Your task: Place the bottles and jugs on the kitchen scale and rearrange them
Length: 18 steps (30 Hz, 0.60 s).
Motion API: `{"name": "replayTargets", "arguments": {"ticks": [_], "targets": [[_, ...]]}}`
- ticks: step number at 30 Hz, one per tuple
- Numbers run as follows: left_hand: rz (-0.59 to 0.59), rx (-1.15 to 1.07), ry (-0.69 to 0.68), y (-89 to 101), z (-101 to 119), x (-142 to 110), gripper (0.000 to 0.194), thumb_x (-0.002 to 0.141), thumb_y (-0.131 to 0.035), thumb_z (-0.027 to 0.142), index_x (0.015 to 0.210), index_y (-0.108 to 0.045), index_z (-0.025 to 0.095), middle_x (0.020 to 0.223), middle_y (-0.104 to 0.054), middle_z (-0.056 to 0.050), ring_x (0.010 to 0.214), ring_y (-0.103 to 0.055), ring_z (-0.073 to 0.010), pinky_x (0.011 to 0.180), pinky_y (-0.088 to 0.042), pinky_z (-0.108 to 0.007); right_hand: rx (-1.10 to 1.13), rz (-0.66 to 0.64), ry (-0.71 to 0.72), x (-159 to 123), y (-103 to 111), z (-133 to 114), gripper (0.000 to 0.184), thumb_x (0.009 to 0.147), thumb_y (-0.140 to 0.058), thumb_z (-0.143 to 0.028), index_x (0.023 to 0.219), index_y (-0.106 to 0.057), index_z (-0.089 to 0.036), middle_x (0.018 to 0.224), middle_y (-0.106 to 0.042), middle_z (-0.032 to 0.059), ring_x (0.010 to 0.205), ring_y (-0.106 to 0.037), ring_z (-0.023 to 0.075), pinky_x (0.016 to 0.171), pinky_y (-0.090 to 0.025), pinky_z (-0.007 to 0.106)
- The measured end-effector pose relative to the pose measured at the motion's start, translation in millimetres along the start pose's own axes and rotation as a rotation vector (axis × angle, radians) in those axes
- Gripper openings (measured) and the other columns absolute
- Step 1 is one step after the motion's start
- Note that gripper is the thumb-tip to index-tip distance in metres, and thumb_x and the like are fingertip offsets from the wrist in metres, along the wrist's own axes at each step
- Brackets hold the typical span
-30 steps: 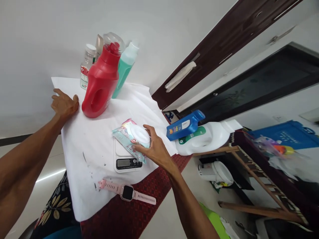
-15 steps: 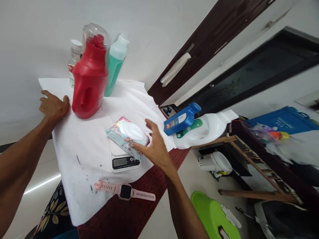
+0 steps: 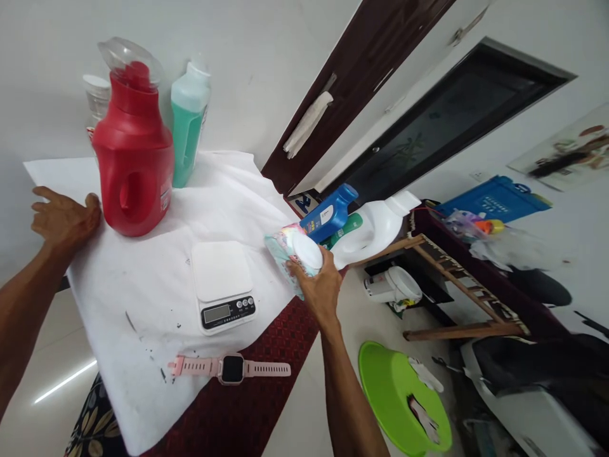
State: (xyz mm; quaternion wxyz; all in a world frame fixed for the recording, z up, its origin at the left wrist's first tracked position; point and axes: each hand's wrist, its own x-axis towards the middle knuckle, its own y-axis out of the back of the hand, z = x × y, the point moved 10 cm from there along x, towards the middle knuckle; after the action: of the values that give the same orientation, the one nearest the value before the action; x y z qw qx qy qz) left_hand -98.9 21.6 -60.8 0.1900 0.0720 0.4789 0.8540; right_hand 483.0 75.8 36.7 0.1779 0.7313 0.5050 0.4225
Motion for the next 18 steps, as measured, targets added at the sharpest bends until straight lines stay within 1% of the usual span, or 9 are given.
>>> {"name": "replayTargets", "arguments": {"ticks": [3,6,8,10,12,13,15,16,18], "targets": [[0.024,0.008,0.002,-2.2,-2.6,4.4,0.110,0.085,-0.050,0.048,0.175,-0.021,-0.008,0.169,-0.045,-0.037,0.151,-0.055,-0.0499,0.127,-0.041,-0.064,-0.114,0.000,-0.049,13.1,7.8,46.9,0.092,0.073,-0.077,-0.080,0.138,-0.066,-0.016,0.134,-0.077,0.0234,0.127,-0.069,0.0438,0.111,-0.053,0.063],[0.027,0.025,-0.001,-3.8,-4.1,6.6,0.110,0.086,-0.056,0.045,0.173,-0.020,-0.011,0.165,-0.048,-0.040,0.145,-0.059,-0.0515,0.124,-0.044,-0.065,-0.171,-0.042,-0.083,16.7,5.9,79.4,0.099,0.075,-0.068,-0.087,0.138,-0.066,-0.011,0.137,-0.073,0.0294,0.129,-0.067,0.0465,0.113,-0.050,0.065],[0.013,0.015,-0.013,-2.9,-4.0,4.2,0.107,0.090,-0.059,0.043,0.172,-0.019,-0.012,0.163,-0.047,-0.042,0.142,-0.062,-0.0508,0.122,-0.045,-0.064,-0.198,-0.092,-0.105,17.3,1.3,90.0,0.109,0.075,-0.063,-0.091,0.142,-0.063,-0.005,0.142,-0.068,0.0358,0.133,-0.063,0.0506,0.115,-0.048,0.067],[-0.005,-0.010,-0.042,-0.4,-1.9,-0.6,0.104,0.094,-0.059,0.043,0.171,-0.019,-0.014,0.162,-0.047,-0.044,0.141,-0.062,-0.0505,0.120,-0.047,-0.064,-0.250,-0.109,-0.095,18.4,0.3,86.1,0.121,0.074,-0.062,-0.094,0.148,-0.058,0.001,0.147,-0.062,0.0413,0.141,-0.057,0.0563,0.117,-0.044,0.073],[-0.027,-0.035,-0.067,1.6,-0.3,-5.5,0.101,0.098,-0.058,0.043,0.170,-0.019,-0.016,0.159,-0.047,-0.046,0.142,-0.061,-0.0514,0.118,-0.048,-0.064,-0.308,-0.048,-0.017,19.3,5.1,60.0,0.123,0.076,-0.064,-0.092,0.153,-0.054,0.003,0.152,-0.056,0.0434,0.148,-0.048,0.0599,0.120,-0.037,0.080],[-0.034,-0.044,-0.077,2.3,0.0,-7.4,0.100,0.100,-0.058,0.043,0.170,-0.018,-0.016,0.159,-0.047,-0.047,0.141,-0.061,-0.0516,0.118,-0.048,-0.064,-0.306,-0.004,0.044,18.3,7.0,38.5,0.116,0.079,-0.065,-0.088,0.153,-0.055,0.001,0.152,-0.056,0.0425,0.150,-0.046,0.0594,0.121,-0.035,0.081],[-0.042,-0.060,-0.085,2.5,-0.8,-9.3,0.099,0.102,-0.056,0.044,0.170,-0.017,-0.017,0.158,-0.046,-0.048,0.140,-0.062,-0.0517,0.118,-0.048,-0.064,-0.182,0.042,0.172,11.6,1.6,-16.2,0.088,0.089,-0.065,-0.077,0.144,-0.064,-0.008,0.147,-0.064,0.0350,0.147,-0.053,0.0521,0.123,-0.037,0.078],[-0.044,-0.068,-0.087,1.9,-1.5,-9.5,0.099,0.103,-0.056,0.045,0.170,-0.017,-0.016,0.159,-0.046,-0.048,0.140,-0.062,-0.0515,0.117,-0.048,-0.064,-0.041,-0.011,0.213,6.9,-10.9,-45.9,0.071,0.092,-0.067,-0.071,0.133,-0.070,-0.014,0.139,-0.071,0.0282,0.139,-0.061,0.0458,0.120,-0.045,0.073],[-0.041,-0.077,-0.085,0.5,-3.5,-9.0,0.098,0.104,-0.056,0.044,0.171,-0.016,-0.016,0.160,-0.043,-0.048,0.141,-0.062,-0.0507,0.117,-0.048,-0.063,0.290,-0.287,0.216,-7.1,-58.5,-107.9,0.045,0.096,-0.070,-0.065,0.112,-0.074,-0.023,0.120,-0.080,0.0146,0.118,-0.073,0.0336,0.110,-0.058,0.061]]}}
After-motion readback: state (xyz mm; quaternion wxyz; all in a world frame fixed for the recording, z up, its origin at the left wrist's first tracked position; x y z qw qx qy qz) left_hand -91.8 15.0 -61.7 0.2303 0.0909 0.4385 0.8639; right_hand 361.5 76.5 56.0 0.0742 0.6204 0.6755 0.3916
